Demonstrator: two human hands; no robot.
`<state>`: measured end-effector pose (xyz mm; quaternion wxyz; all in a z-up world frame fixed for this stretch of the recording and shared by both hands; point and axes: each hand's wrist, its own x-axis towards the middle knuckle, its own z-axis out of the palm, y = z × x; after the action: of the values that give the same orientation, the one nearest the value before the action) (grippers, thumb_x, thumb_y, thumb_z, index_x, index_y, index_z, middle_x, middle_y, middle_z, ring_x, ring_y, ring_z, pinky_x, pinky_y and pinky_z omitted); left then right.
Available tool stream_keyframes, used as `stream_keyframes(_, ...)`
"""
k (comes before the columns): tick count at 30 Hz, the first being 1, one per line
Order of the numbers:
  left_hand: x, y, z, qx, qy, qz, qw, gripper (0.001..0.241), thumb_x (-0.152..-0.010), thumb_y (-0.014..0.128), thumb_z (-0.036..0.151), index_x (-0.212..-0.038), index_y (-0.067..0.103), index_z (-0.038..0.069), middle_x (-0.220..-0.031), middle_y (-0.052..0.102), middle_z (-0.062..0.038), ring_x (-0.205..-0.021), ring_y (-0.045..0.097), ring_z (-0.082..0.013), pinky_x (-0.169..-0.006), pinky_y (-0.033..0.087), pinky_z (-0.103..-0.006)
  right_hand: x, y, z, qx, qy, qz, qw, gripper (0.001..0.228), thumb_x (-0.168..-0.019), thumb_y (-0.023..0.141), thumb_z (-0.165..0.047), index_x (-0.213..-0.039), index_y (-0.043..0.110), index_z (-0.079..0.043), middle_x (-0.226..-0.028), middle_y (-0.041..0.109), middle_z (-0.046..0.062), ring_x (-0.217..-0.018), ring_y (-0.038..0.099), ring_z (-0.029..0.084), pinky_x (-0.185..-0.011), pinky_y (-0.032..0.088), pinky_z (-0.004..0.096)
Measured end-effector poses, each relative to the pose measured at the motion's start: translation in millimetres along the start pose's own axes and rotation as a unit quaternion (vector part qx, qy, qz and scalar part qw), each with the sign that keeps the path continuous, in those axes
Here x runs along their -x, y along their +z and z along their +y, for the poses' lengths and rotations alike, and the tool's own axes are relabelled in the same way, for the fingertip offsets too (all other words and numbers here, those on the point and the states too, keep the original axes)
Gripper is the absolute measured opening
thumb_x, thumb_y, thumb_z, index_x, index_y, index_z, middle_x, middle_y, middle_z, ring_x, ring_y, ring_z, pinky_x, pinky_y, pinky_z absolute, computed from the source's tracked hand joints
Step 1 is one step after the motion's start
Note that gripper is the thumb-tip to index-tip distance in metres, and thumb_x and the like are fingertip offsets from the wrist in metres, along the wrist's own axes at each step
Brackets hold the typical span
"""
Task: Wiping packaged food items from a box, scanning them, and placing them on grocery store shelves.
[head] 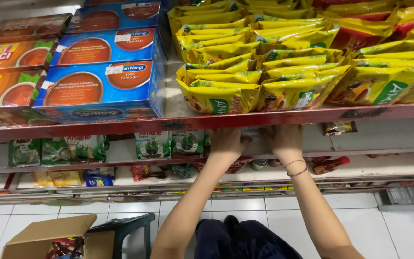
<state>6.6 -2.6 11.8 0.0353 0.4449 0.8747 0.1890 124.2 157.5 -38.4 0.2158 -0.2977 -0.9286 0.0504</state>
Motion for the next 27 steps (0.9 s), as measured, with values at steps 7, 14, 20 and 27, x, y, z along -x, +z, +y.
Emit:
stream_keyframes(7, 0.9, -4.4, 1.0, 0.002, -0.020, 0.011, 1.000, 0.073, -0.078, 0.081, 0.039, -0.142, 0.052, 0.018, -0.149, 0.049, -0.015, -0.138, 0.043, -0.0391, -0.106, 0.012, -0.0819, 1.2, -3.0, -3.1, -0.017, -0.012, 0.020, 1.000, 0.048, -0.083, 0.076, -0.047, -0.116, 0.074, -0.013, -0.110, 0.071, 0.021, -0.108, 0.063, 0.042, -0.099, 0.041, 0.059)
stream_keyframes(14, 5.8, -2.1, -2.8, 0.037, 0.013, 0.042, 0.998, 0.076, -0.081, 0.075, 0.049, -0.144, 0.048, 0.017, -0.150, 0.044, -0.016, -0.137, 0.041, -0.0395, -0.101, 0.009, -0.0862, 2.2, -8.9, -4.5, -0.031, -0.023, 0.037, 0.999, 0.050, -0.082, 0.077, -0.045, -0.118, 0.073, -0.011, -0.110, 0.070, 0.021, -0.106, 0.062, 0.043, -0.098, 0.041, 0.058)
stream_keyframes(20, 5.3, 16.3, -10.6, -0.028, 0.036, 0.096, 0.994, 0.072, -0.088, 0.070, 0.049, -0.147, 0.044, 0.016, -0.144, 0.048, -0.019, -0.136, 0.044, -0.0402, -0.102, 0.017, -0.0851, 2.5, -16.9, -10.5, -0.038, -0.005, 0.037, 0.999, 0.043, -0.084, 0.077, -0.043, -0.111, 0.072, -0.011, -0.098, 0.071, 0.016, -0.106, 0.062, 0.040, -0.100, 0.041, 0.057)
stream_keyframes(27, 12.1, 14.9, -7.7, -0.018, 0.060, 0.163, 0.985, 0.065, -0.089, 0.069, 0.047, -0.144, 0.050, 0.017, -0.138, 0.051, -0.020, -0.133, 0.047, -0.0422, -0.099, 0.024, -0.0822, 5.0, -17.0, -7.9, -0.083, -0.030, 0.076, 0.993, 0.038, -0.087, 0.079, -0.035, -0.109, 0.068, -0.006, -0.099, 0.066, 0.017, -0.110, 0.058, 0.043, -0.098, 0.043, 0.057)
